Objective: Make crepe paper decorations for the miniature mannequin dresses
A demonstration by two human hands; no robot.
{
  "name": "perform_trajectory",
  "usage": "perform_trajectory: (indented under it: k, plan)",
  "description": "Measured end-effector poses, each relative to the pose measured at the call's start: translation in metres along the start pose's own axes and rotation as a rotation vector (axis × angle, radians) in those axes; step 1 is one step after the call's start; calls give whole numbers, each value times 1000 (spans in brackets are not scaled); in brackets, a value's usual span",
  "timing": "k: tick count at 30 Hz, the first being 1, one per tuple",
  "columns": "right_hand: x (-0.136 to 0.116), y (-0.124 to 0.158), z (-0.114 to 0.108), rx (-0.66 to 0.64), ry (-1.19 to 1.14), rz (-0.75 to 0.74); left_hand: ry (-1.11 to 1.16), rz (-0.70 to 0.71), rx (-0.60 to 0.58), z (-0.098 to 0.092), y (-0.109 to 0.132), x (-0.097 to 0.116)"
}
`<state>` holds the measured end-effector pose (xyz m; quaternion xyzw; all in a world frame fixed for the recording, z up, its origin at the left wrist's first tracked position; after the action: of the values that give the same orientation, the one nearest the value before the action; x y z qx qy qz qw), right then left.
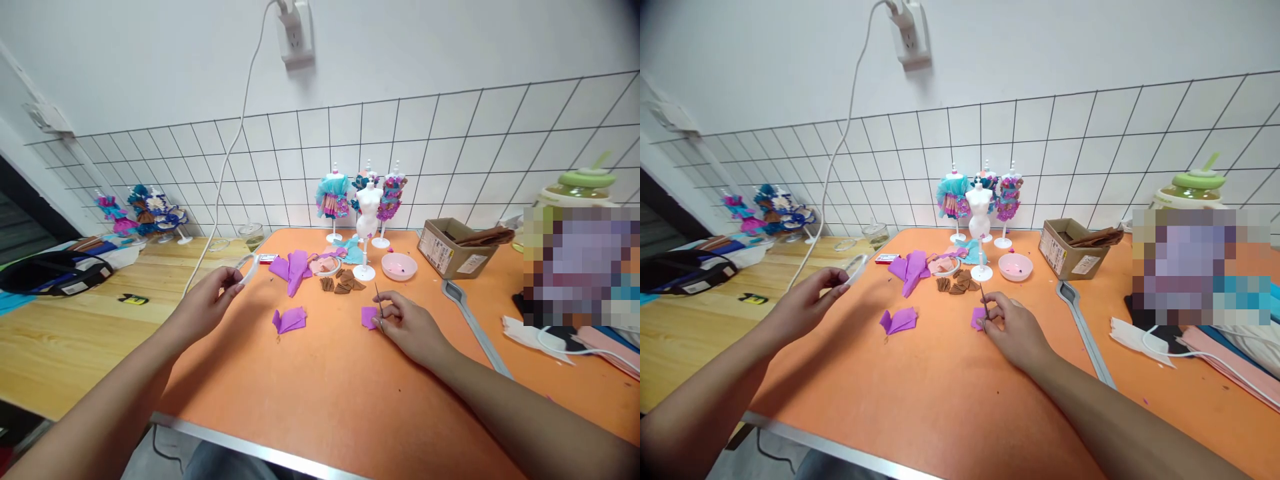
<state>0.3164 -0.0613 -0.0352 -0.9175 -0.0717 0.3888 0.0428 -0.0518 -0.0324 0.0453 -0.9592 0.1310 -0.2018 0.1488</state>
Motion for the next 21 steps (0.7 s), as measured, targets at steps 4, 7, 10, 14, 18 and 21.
perform_trajectory:
  k: [4,7,10,14,18,21]
  plan:
    - [-6,1,-2,26,-5,-12,62,228,-80,-9,23,60]
    - [-9,1,-4,46,28,-37,83,336,-88,-4,24,96]
    - [-9,2,-9,101,62,-62,31,407,-124,14,15,112]
    - [-3,2,-16,115,107,-37,-112,527,-357,48,25,113]
    - [9,-3,-19,32,126,81,-36,568,-559,67,52,111]
    - [20,-10,-17,-25,119,157,18,552,-609,75,61,112]
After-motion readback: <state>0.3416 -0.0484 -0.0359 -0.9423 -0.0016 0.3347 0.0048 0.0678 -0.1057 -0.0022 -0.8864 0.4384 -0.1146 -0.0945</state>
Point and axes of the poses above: each hand's wrist, its own y-axis away from the middle knuckle, its own z-axis out of the palm, x = y × z, the point moved 4 cm from there along -y, towards the middle knuckle, and after that the axes turned 2 degrees about z, right-handed, at the moved point
